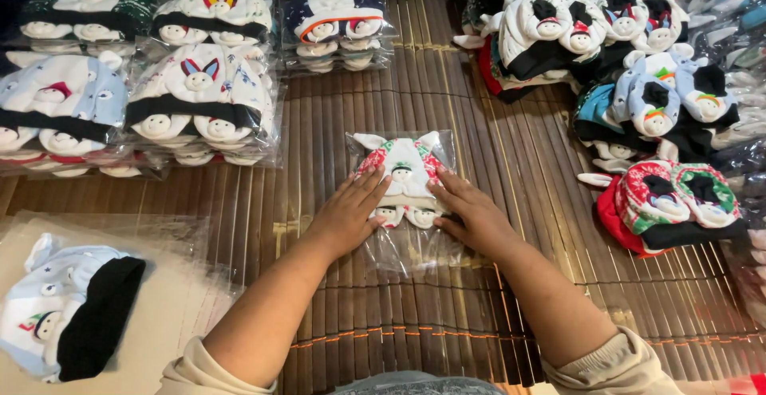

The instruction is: Packaging baby hats and mittens into clear plastic bags.

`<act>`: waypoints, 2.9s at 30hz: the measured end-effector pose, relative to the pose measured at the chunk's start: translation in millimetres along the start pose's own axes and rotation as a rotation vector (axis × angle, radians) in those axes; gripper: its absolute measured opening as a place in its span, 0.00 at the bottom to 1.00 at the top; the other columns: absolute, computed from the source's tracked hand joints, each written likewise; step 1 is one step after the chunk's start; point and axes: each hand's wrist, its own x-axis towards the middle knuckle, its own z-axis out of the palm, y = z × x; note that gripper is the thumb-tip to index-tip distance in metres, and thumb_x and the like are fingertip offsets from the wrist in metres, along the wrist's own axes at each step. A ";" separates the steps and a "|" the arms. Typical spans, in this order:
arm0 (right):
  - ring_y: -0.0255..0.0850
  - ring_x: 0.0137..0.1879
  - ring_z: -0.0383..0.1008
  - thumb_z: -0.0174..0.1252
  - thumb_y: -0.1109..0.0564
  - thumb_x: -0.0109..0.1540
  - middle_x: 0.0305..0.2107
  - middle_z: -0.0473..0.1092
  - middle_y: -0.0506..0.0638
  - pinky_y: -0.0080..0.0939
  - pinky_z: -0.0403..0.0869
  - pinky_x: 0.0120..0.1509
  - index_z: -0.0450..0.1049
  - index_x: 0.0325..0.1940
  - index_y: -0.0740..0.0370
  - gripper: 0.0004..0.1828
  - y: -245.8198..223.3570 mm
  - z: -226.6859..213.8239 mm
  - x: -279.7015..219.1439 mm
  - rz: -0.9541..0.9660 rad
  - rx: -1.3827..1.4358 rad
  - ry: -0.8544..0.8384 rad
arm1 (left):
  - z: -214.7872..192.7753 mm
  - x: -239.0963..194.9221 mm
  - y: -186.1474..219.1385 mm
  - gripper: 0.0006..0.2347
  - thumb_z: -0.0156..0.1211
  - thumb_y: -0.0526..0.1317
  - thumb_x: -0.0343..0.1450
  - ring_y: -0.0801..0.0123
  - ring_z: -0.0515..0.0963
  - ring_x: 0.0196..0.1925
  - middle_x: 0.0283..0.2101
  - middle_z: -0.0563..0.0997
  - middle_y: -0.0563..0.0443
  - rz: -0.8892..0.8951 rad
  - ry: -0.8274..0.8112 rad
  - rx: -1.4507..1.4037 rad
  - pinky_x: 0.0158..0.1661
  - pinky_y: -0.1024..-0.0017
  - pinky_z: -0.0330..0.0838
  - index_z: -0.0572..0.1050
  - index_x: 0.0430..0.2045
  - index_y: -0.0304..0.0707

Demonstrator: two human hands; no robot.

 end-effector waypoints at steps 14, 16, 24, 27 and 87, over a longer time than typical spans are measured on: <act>0.54 0.77 0.57 0.68 0.43 0.57 0.73 0.58 0.51 0.61 0.62 0.74 0.66 0.73 0.48 0.40 -5.0 -12.1 2.6 0.041 -0.022 -0.099 | -8.1 2.7 -5.5 0.39 0.64 0.53 0.68 0.56 0.52 0.79 0.79 0.51 0.48 0.012 -0.101 0.012 0.71 0.48 0.50 0.53 0.74 0.47; 0.53 0.77 0.58 0.68 0.43 0.58 0.73 0.58 0.50 0.59 0.63 0.74 0.65 0.73 0.47 0.40 -3.5 -3.9 -1.4 0.056 -0.061 -0.082 | -3.2 2.2 -3.9 0.38 0.62 0.52 0.69 0.56 0.53 0.79 0.79 0.51 0.48 -0.003 -0.087 0.019 0.71 0.47 0.50 0.53 0.75 0.46; 0.55 0.75 0.60 0.61 0.46 0.63 0.73 0.58 0.53 0.61 0.65 0.71 0.65 0.73 0.49 0.33 -1.3 4.0 -2.1 0.040 -0.160 -0.046 | -10.6 5.5 6.4 0.32 0.57 0.46 0.73 0.52 0.57 0.77 0.77 0.56 0.44 -0.019 -0.040 0.052 0.69 0.48 0.55 0.55 0.74 0.45; 0.54 0.77 0.55 0.65 0.45 0.59 0.74 0.56 0.51 0.65 0.61 0.74 0.62 0.75 0.46 0.40 -4.0 -9.5 -0.1 0.077 -0.106 -0.135 | -25.2 6.8 8.8 0.36 0.61 0.49 0.70 0.53 0.53 0.78 0.78 0.53 0.47 -0.058 -0.124 -0.013 0.71 0.44 0.49 0.53 0.75 0.47; 0.50 0.14 0.74 0.63 0.56 0.62 0.31 0.74 0.64 0.42 0.68 0.07 0.74 0.47 0.73 0.17 -6.4 8.4 -31.3 1.139 0.944 0.075 | -26.3 -20.9 28.4 0.16 0.52 0.58 0.70 0.57 0.80 0.58 0.48 0.84 0.55 -1.194 -0.232 -0.425 0.57 0.58 0.74 0.80 0.43 0.57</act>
